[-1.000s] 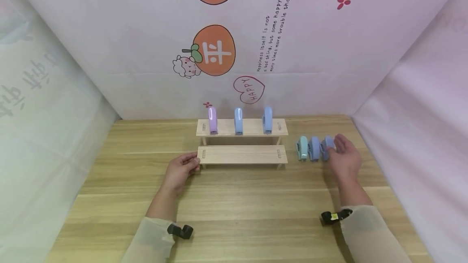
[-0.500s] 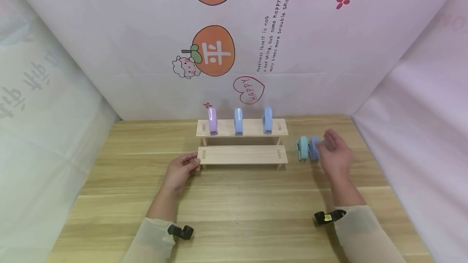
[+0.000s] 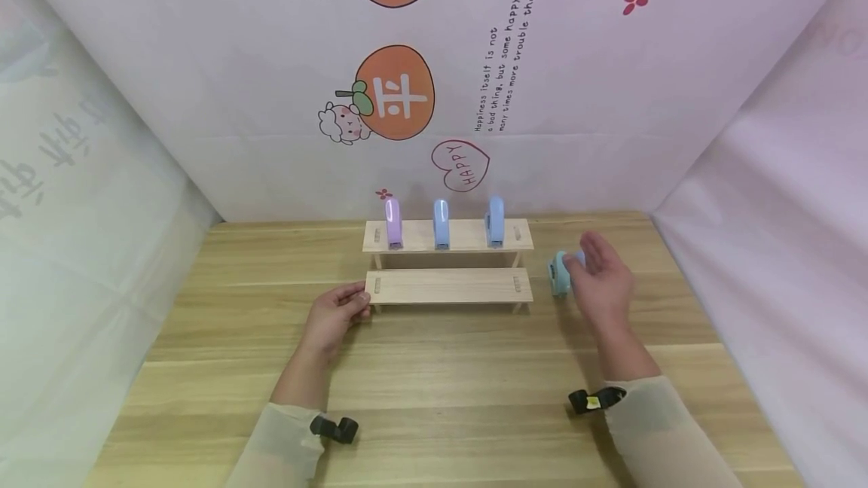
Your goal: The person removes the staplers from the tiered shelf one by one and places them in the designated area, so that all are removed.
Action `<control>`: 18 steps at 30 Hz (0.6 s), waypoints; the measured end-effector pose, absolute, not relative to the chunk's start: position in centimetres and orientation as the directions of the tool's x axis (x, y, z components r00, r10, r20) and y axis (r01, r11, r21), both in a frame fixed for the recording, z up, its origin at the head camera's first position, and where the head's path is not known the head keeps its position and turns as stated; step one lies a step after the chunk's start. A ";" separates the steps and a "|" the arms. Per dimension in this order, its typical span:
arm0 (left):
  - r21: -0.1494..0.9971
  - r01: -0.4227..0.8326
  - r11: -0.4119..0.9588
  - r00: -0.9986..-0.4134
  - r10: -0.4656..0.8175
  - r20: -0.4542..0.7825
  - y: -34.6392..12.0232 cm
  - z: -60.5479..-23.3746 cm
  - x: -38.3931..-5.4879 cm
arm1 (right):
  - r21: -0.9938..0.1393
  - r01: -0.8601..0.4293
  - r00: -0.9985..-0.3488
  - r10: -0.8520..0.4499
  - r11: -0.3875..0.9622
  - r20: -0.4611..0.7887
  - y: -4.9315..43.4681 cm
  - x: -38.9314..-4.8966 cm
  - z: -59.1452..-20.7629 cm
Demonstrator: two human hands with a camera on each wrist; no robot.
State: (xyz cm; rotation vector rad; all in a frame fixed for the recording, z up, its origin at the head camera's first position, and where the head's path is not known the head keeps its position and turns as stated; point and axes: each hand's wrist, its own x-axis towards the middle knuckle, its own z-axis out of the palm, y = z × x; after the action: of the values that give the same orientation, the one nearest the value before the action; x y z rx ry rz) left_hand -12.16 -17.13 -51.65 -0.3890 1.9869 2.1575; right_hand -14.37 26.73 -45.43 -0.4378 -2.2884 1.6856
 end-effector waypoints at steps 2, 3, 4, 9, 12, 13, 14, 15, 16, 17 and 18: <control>0.947 -0.309 -0.089 -0.949 -0.043 -0.313 -17.1 -51.6 -12.2 | -0.956 0.070 -0.921 0.386 0.284 0.047 26.4 -14.4 -45.4; 0.947 -0.309 -0.090 -0.949 -0.042 -0.313 -17.2 -51.6 -12.2 | -0.955 0.066 -0.922 0.384 0.288 0.052 26.3 -14.4 -45.4; 0.947 -0.309 -0.090 -0.949 -0.042 -0.314 -17.1 -51.6 -12.2 | -0.954 0.062 -0.923 0.380 0.292 0.057 26.2 -14.4 -45.3; 0.946 -0.310 -0.097 -0.949 -0.035 -0.314 -17.1 -51.6 -12.2 | -0.949 0.045 -0.922 0.378 0.311 0.080 25.6 -14.6 -45.4; 0.947 -0.307 -0.094 -0.950 -0.034 -0.311 -17.1 -51.6 -12.2 | -0.949 0.033 -0.924 0.373 0.312 0.090 25.2 -14.7 -45.4; 0.947 -0.307 -0.092 -0.950 -0.034 -0.311 -17.2 -51.6 -12.2 | -0.949 0.031 -0.925 0.369 0.313 0.091 25.1 -14.8 -45.4; 0.948 -0.307 -0.090 -0.950 -0.033 -0.311 -17.2 -51.6 -12.2 | -0.950 0.027 -0.927 0.364 0.311 0.093 25.0 -14.8 -45.4; 0.948 -0.306 -0.088 -0.950 -0.035 -0.310 -17.2 -51.6 -12.2 | -0.950 0.026 -0.929 0.360 0.310 0.092 24.9 -14.9 -45.4; 0.948 -0.306 -0.087 -0.950 -0.035 -0.310 -17.2 -51.6 -12.2 | -0.950 0.027 -0.932 0.353 0.311 0.089 24.7 -14.9 -45.4; 0.948 -0.307 -0.086 -0.950 -0.036 -0.311 -17.2 -51.6 -12.2 | -0.950 0.028 -0.934 0.348 0.312 0.087 24.6 -14.9 -45.4; 0.948 -0.307 -0.084 -0.950 -0.037 -0.311 -17.2 -51.5 -12.2 | -0.949 0.030 -0.935 0.345 0.313 0.085 24.5 -14.9 -45.5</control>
State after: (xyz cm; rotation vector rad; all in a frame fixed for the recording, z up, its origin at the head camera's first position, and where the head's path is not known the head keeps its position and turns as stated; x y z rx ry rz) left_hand -12.15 -17.17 -51.54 -0.3808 1.9889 2.1517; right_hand -14.89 24.47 -45.46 -0.3394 -2.3106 1.6612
